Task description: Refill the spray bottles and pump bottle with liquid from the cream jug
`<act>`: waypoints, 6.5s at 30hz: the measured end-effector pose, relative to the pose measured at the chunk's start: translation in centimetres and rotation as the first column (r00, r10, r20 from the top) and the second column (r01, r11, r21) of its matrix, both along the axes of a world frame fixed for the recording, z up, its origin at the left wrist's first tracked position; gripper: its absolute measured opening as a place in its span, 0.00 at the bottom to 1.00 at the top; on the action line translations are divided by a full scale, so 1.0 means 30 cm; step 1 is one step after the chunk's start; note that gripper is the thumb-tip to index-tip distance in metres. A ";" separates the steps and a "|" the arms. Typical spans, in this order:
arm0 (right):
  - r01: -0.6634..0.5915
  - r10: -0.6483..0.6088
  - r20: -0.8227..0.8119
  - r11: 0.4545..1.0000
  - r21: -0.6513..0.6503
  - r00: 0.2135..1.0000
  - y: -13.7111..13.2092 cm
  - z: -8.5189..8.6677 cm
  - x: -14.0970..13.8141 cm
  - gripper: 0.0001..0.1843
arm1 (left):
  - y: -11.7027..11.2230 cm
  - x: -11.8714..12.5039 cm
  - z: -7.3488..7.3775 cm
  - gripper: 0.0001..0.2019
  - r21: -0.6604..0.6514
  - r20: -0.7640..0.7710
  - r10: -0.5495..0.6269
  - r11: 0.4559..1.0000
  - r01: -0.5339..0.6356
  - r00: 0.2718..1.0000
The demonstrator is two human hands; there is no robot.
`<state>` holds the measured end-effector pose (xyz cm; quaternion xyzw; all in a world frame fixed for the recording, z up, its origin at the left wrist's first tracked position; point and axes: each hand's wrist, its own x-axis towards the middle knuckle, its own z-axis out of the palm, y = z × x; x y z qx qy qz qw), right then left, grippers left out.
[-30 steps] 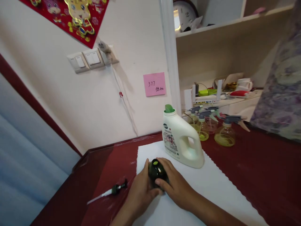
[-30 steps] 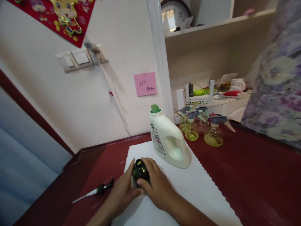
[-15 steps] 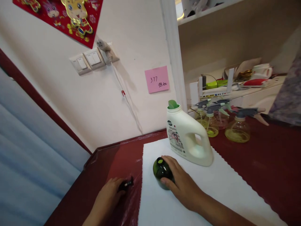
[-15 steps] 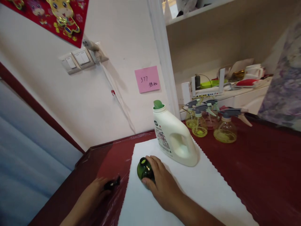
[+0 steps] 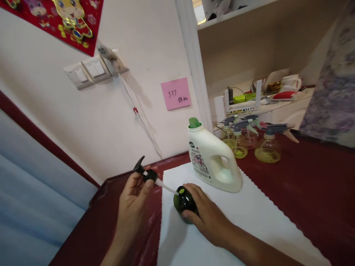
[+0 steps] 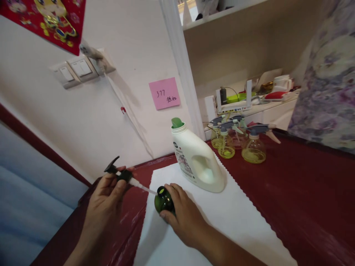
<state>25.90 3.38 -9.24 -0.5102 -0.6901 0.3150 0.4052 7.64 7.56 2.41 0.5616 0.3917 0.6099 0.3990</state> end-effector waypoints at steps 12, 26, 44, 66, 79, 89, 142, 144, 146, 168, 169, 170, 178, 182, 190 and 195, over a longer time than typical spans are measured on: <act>0.010 -0.010 -0.004 0.999 -0.033 1.000 -0.006 0.031 0.009 0.39 | 0.020 0.081 0.040 0.17 0.084 -0.003 0.018 0.996 -0.018 1.000; 0.005 -0.003 0.040 0.999 -0.048 0.999 0.001 0.053 0.010 0.41 | 0.033 0.086 -0.216 0.19 -0.089 -0.096 -0.118 0.990 0.110 0.988; 0.011 -0.010 0.014 0.999 -0.049 1.000 -0.003 0.072 0.014 0.42 | 0.026 0.086 -0.305 0.21 -0.187 -0.210 -0.141 0.977 0.102 0.968; 0.013 -0.012 0.015 0.998 -0.056 1.000 0.004 0.057 0.011 0.42 | 0.043 0.075 -0.282 0.16 -0.098 -0.336 -0.131 0.990 0.104 0.933; 0.018 -0.017 0.021 0.999 -0.039 1.000 0.004 0.057 0.011 0.41 | 0.055 0.107 -0.258 0.14 -0.005 -0.386 -0.086 0.996 0.091 0.919; 0.010 -0.009 0.014 0.999 -0.035 1.000 0.008 0.056 0.017 0.43 | 0.041 0.071 -0.295 0.20 -0.150 -0.272 -0.202 0.975 0.166 0.941; 0.028 -0.027 -0.016 0.999 0.033 1.000 0.060 0.011 0.001 0.50 | 0.117 0.040 -0.365 0.27 -0.009 -0.451 0.050 0.998 -0.061 0.891; 0.021 -0.021 -0.005 1.000 0.011 1.000 0.053 0.024 0.005 0.49 | 0.112 0.053 -0.347 0.25 0.032 -0.450 0.086 0.996 -0.080 0.889; 0.017 -0.017 0.006 1.000 -0.003 1.000 0.045 0.037 0.010 0.48 | 0.103 0.065 -0.327 0.23 0.052 -0.449 0.071 0.997 -0.054 0.891; -0.037 0.045 -0.057 0.991 0.126 0.997 0.036 -0.058 0.007 0.40 | 0.023 0.055 -0.321 0.17 0.098 -0.416 -0.044 0.991 0.093 0.908; -0.038 0.045 -0.058 0.993 0.115 0.997 0.036 -0.063 0.009 0.43 | 0.018 0.038 -0.314 0.17 0.105 -0.430 -0.032 0.991 0.085 0.902; -0.040 0.046 -0.058 0.994 0.102 0.997 0.036 -0.069 0.010 0.46 | 0.012 0.015 -0.308 0.17 0.107 -0.444 -0.008 0.992 0.062 0.896; 0.024 -0.019 -0.030 0.987 0.159 0.999 0.035 -0.155 0.014 0.42 | -0.072 -0.256 -0.341 0.16 0.016 -0.552 0.178 0.979 -0.204 0.814; 0.088 -0.082 -0.045 0.982 0.168 0.996 0.036 -0.176 0.022 0.42 | -0.096 -0.314 -0.368 0.17 0.000 -0.606 0.199 0.968 -0.250 0.770; 0.000 0.012 -0.127 0.995 0.099 0.992 -0.042 0.058 0.019 0.46 | -0.079 -0.333 -0.403 0.19 0.054 -0.631 0.197 0.976 -0.210 0.751; -0.078 0.084 -0.093 0.995 0.063 0.992 -0.104 0.176 0.057 0.46 | -0.044 -0.361 -0.518 0.18 0.076 -0.648 0.156 0.987 -0.140 0.745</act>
